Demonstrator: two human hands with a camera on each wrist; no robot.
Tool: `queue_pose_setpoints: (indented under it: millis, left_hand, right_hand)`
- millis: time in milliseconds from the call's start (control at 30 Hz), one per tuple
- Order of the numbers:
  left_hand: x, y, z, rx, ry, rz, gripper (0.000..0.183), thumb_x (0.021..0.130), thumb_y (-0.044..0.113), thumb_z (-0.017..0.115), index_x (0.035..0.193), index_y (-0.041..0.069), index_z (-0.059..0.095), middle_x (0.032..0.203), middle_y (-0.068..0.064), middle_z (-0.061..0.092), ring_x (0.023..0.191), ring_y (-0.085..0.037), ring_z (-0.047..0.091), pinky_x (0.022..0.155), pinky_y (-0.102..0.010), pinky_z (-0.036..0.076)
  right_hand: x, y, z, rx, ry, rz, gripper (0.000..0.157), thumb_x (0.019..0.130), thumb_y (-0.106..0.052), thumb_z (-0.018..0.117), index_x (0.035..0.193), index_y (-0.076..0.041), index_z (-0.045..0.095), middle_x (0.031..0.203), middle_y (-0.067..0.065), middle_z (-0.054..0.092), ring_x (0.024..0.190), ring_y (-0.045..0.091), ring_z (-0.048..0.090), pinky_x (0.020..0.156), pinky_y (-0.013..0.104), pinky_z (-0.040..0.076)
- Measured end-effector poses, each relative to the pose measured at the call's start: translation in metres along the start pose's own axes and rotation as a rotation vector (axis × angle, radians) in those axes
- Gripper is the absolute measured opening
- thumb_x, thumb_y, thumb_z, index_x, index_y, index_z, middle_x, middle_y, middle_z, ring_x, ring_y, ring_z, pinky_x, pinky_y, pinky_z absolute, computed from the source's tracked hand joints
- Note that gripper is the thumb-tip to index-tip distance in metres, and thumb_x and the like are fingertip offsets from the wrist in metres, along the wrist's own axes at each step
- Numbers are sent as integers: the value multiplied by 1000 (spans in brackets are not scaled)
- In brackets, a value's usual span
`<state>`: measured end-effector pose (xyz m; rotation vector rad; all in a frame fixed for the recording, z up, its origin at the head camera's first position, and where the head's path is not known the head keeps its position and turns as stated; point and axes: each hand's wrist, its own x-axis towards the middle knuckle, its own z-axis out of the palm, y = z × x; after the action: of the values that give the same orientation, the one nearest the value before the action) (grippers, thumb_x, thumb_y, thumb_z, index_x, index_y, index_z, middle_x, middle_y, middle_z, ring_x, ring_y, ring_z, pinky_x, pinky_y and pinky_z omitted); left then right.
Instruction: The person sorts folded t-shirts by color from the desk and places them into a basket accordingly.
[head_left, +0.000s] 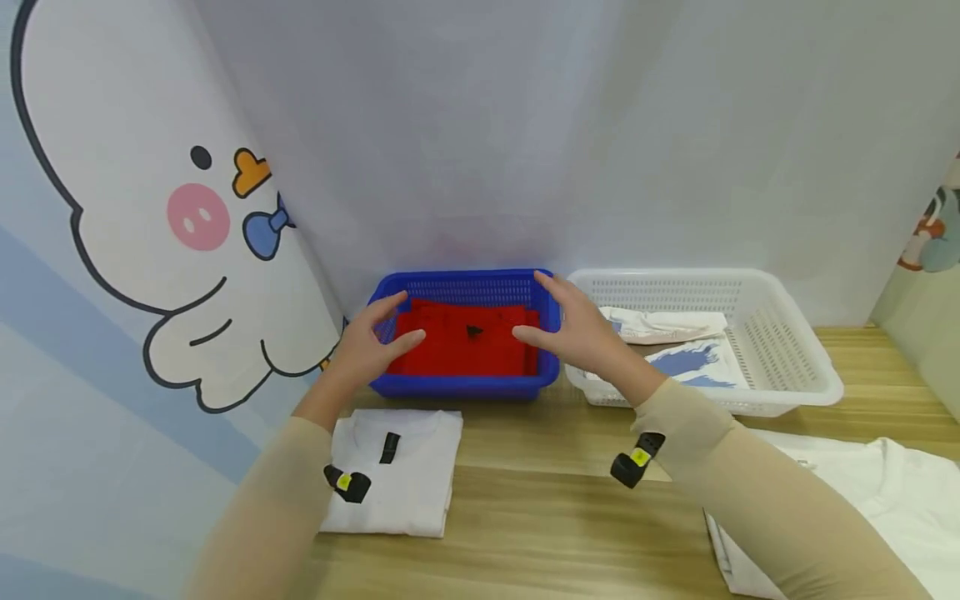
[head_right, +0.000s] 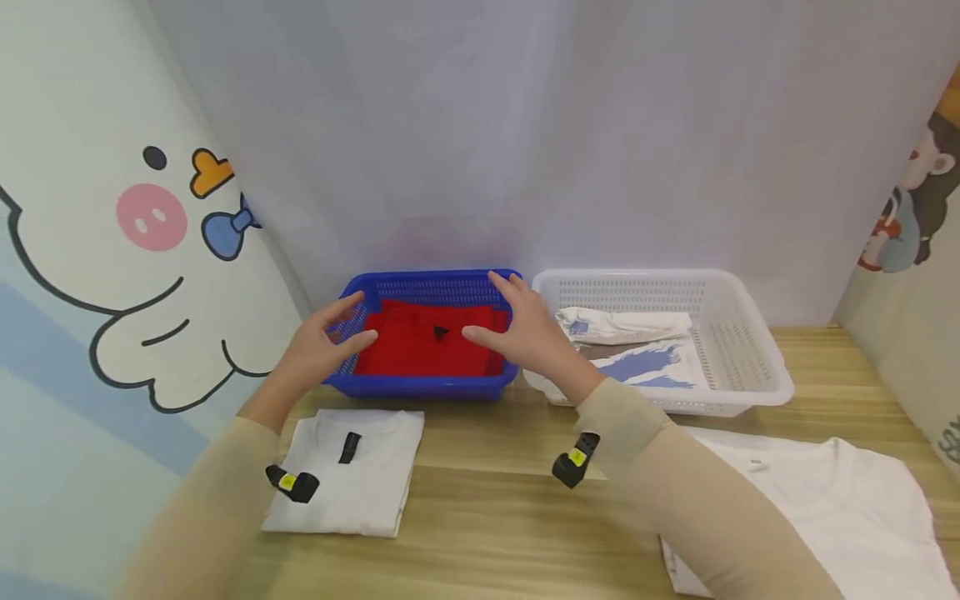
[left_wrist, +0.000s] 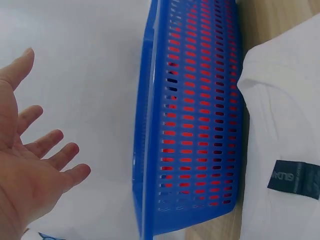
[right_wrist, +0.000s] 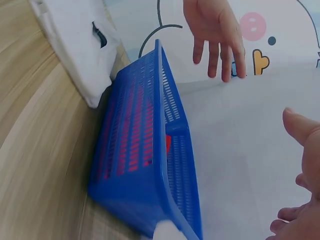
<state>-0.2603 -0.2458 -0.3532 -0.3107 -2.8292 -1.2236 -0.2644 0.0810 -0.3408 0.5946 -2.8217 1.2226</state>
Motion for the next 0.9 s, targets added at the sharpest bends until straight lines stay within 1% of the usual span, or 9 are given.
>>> queue_pose_setpoints:
  millis: [200,233,400,433,467,600,700,800,900]
  left_hand:
    - [-40,5,-5,85,13,138,77,87,46,67,151,21,33,155,-7,29,142,-31,23,105,-62,29]
    - [-46,3,-5,108,21,159,76,87,45,68,151,20,33,155,-8,30,142,-31,24,104,-64,29]
    - [-79,1,5,220,66,246,78,85,44,71,150,17,36,152,-11,34,138,-34,30,101,-64,34]
    - [-84,1,8,241,72,257,79,84,44,72,150,17,36,152,-11,34,138,-35,31,100,-64,34]
    - [-90,1,12,266,75,270,81,83,44,73,150,17,36,152,-12,34,137,-35,32,101,-63,35]
    - [-108,6,30,345,76,315,85,80,47,75,150,19,36,151,-14,33,137,-36,31,102,-62,35]
    - [-113,13,46,386,72,358,87,79,50,74,150,19,35,151,-14,34,137,-35,31,103,-61,33]
    - [-116,22,63,430,68,404,88,79,55,72,150,18,36,150,-14,37,136,-36,32,106,-59,29]
    - [-117,34,82,470,50,432,89,79,59,70,150,18,37,149,-13,38,136,-37,34,109,-56,27]
  right_hand:
    - [-44,14,-26,-136,37,-91,94,81,-58,68,155,-26,20,159,12,14,143,40,14,103,67,28]
    - [-52,17,-29,-147,44,-103,94,81,-57,69,155,-26,21,159,13,15,140,39,23,101,66,31]
    - [-95,34,-44,-172,58,-128,93,80,-50,74,154,-24,24,158,15,17,139,42,25,98,69,31]
    - [-105,39,-48,-175,64,-121,93,80,-50,74,154,-25,24,158,14,17,139,41,24,97,70,30]
    - [-115,43,-52,-181,68,-113,93,80,-48,75,154,-25,23,158,12,17,142,41,15,97,72,27]
    - [-158,64,-69,-174,102,-109,94,79,-38,79,154,-24,24,158,13,17,141,44,14,93,76,25]
    - [-186,82,-84,-155,146,-105,94,77,-28,82,153,-23,28,157,15,19,140,47,16,90,77,25]
    - [-213,100,-96,-160,182,-59,95,75,-24,83,153,-24,29,158,13,19,139,48,17,90,77,22]
    - [-237,122,-107,-193,219,-28,95,75,-21,83,153,-20,29,157,18,18,138,51,16,93,79,15]
